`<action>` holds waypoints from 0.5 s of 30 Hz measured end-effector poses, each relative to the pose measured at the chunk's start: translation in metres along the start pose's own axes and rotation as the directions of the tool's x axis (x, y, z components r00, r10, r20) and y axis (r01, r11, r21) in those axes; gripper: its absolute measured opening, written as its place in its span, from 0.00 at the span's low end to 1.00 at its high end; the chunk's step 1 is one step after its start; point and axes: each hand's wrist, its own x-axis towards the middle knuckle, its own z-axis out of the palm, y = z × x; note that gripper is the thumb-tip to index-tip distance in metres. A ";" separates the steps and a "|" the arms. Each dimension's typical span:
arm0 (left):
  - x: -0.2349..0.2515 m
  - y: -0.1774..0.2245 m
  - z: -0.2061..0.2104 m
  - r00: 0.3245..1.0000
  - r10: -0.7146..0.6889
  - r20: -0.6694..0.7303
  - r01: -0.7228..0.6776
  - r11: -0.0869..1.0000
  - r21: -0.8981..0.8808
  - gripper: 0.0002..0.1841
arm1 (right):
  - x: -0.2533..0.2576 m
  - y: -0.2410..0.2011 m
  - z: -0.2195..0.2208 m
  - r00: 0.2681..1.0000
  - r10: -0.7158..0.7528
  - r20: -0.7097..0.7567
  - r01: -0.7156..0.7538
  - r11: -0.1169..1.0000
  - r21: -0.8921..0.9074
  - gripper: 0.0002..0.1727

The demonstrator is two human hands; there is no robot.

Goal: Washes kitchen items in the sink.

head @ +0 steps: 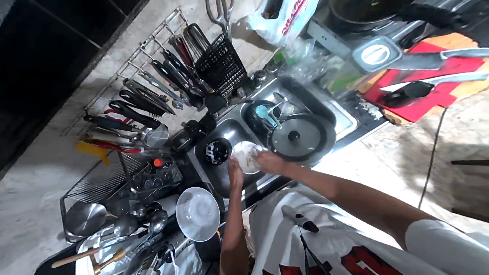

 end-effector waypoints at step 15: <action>-0.020 0.004 0.012 0.998 0.025 -0.059 -0.034 0.990 -0.140 0.33 | 0.006 -0.019 -0.017 0.974 0.053 -0.220 -0.081 0.990 -0.119 0.16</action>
